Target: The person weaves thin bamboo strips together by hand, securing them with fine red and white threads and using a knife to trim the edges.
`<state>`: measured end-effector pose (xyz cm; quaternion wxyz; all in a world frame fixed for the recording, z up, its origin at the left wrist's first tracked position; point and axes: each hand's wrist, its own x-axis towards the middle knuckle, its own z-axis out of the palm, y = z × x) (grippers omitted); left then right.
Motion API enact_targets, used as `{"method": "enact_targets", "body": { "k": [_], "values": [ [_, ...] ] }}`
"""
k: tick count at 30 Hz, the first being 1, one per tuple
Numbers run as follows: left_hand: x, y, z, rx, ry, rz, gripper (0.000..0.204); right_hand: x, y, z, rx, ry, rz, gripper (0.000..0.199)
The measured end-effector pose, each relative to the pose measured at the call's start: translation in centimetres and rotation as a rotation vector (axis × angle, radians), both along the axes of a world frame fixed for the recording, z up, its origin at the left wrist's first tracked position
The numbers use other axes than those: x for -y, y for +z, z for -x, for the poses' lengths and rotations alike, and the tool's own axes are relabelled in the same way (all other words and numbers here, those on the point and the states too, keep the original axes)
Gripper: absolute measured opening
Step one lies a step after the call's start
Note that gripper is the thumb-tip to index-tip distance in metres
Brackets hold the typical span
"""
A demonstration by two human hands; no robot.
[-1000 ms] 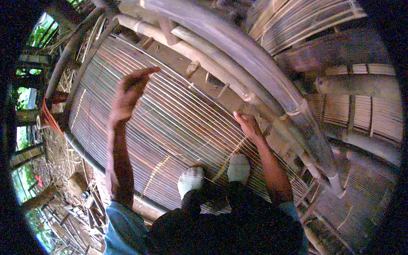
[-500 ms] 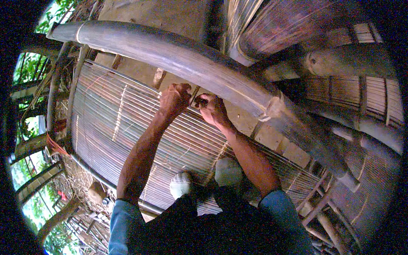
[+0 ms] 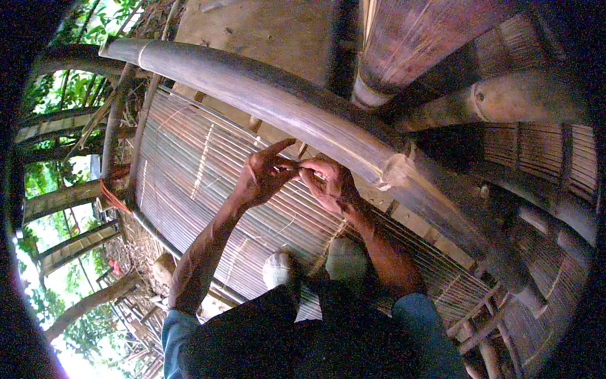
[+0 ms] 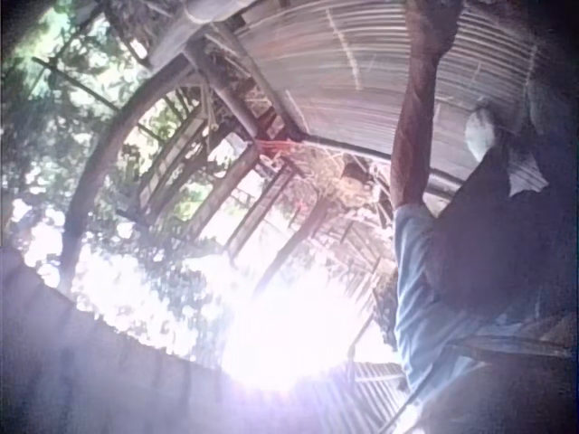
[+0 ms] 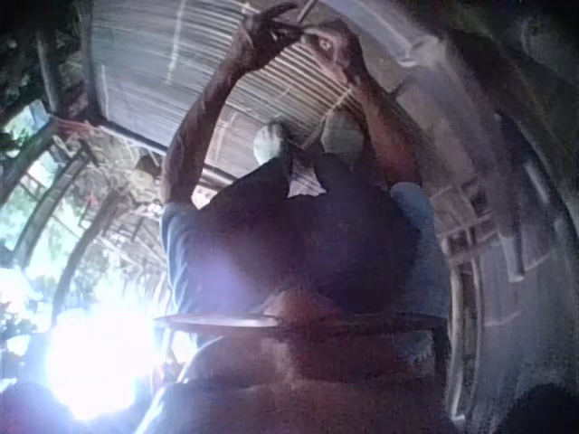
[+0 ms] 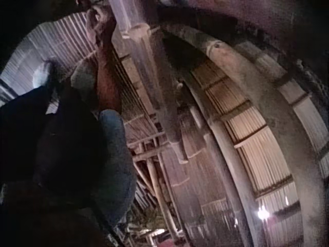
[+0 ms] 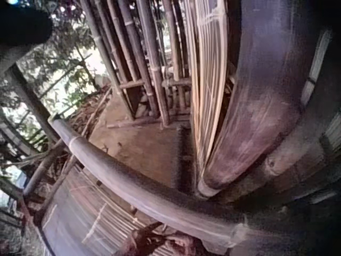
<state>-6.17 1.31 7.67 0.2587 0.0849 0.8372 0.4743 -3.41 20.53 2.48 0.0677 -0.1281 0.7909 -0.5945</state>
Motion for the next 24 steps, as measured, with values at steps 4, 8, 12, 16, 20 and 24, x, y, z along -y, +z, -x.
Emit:
{"method": "enact_targets", "body": {
  "k": [4, 8, 12, 16, 20, 24],
  "values": [
    [1.1, 0.7, -1.5, -0.116, 0.081, 0.12, 0.049, 0.8, 0.0, 0.1, 0.064, 0.094, -0.004, 0.012],
    [2.5, 1.0, -3.5, -0.3, 0.09, 0.244, 0.041, 0.8, -0.1, -0.2, 0.066, 0.052, 0.02, 0.012],
    [6.6, 2.9, -5.4, -0.466, 0.002, 0.382, 0.027, -0.2, -3.4, -0.3, 0.255, -0.047, -0.008, 0.023],
    [9.8, 7.1, -7.6, 0.042, 0.175, 0.504, 0.02, -0.9, -9.1, -0.6, -0.055, -0.099, -0.235, 0.039],
    [13.2, 9.6, -9.6, 0.286, 0.36, 0.243, 0.033, -0.5, -9.6, 0.6, 0.194, -0.116, -0.164, 0.036],
    [15.5, 9.6, -12.0, 0.26, 0.673, -0.044, 0.037, -0.7, -2.0, 3.0, 0.391, -0.048, -0.08, 0.032]
  ]
}}
